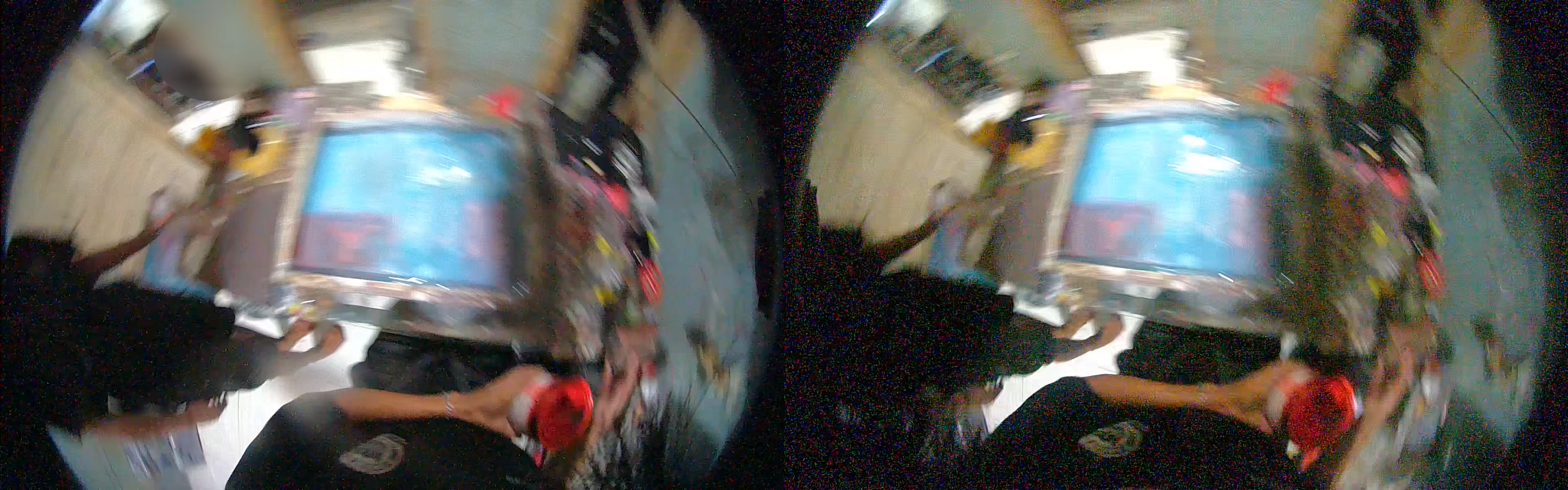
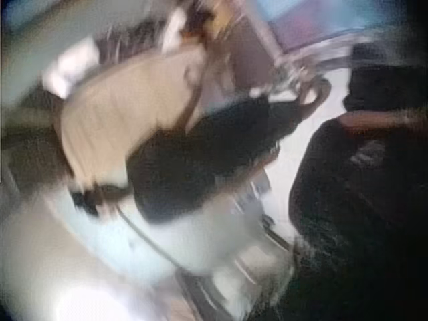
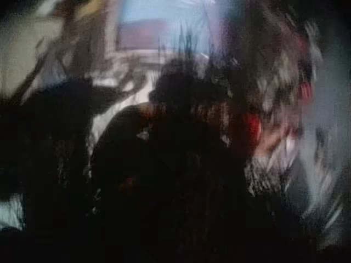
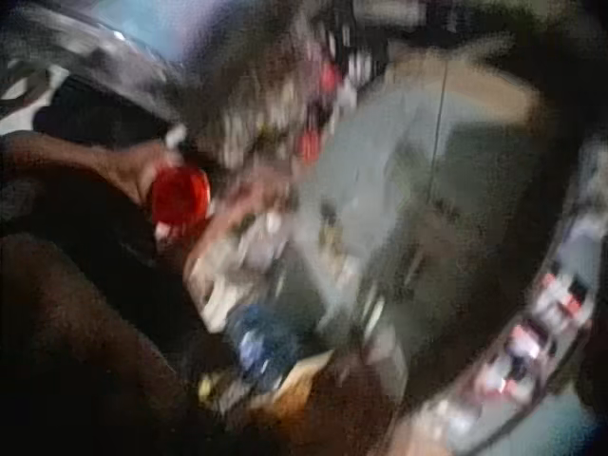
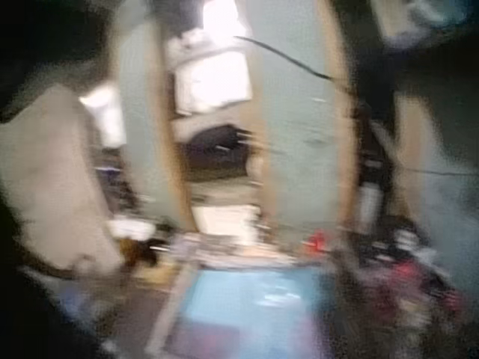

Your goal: The person performs screen printing on a flat surface. They use a squeegee to spread blue ink across a mesh screen, then pour red ink onto the screen and pull it through with the squeegee. Finally, they lift the screen to reveal a printed design on a dark-colored cap placed underneath.

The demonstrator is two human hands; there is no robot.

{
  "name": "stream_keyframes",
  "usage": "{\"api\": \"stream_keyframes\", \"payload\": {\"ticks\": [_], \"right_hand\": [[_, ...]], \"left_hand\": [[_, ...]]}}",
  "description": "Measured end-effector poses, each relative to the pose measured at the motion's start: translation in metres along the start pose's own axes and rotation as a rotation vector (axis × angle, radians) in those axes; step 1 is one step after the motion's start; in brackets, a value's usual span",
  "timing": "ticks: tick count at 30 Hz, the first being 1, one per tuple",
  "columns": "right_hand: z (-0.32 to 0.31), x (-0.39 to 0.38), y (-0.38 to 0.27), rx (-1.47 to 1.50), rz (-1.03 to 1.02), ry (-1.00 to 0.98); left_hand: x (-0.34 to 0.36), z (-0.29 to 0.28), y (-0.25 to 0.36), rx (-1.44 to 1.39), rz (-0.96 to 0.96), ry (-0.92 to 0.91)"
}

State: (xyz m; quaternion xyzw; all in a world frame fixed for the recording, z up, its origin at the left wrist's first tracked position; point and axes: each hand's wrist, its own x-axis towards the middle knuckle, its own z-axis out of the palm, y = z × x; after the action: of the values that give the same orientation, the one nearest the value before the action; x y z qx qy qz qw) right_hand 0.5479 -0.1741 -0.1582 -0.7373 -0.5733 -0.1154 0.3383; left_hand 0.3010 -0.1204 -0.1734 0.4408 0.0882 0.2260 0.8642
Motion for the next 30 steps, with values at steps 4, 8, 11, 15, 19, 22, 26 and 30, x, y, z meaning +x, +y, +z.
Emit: {"api": "stream_keyframes", "payload": {"ticks": [4,8,11,15,19,22,26,30], "right_hand": [[0.056,0.042,-0.101,0.627,0.42,-0.258],[0.087,0.069,-0.159,0.71,0.297,-0.415],[0.102,0.101,-0.178,0.749,0.233,-0.452],[0.092,0.097,-0.16,0.705,0.257,-0.468],[0.091,0.091,-0.128,0.682,0.311,-0.355],[0.087,0.086,-0.1,0.542,0.307,-0.329],[0.106,0.103,-0.071,0.427,0.169,-0.24],[0.096,0.123,-0.076,0.67,0.153,-0.146]], "left_hand": [[0.005,-0.028,0.046,0.421,0.247,0.104],[-0.018,-0.051,0.067,0.541,0.303,0.261],[-0.023,-0.066,0.09,0.631,0.326,0.326],[-0.019,-0.061,0.083,0.659,0.334,0.339],[-0.014,-0.058,0.078,0.811,0.395,0.246],[-0.047,-0.055,0.067,0.912,0.461,0.301],[-0.072,-0.055,0.11,0.596,0.011,0.418],[-0.085,-0.064,0.108,0.709,0.148,0.467]]}}
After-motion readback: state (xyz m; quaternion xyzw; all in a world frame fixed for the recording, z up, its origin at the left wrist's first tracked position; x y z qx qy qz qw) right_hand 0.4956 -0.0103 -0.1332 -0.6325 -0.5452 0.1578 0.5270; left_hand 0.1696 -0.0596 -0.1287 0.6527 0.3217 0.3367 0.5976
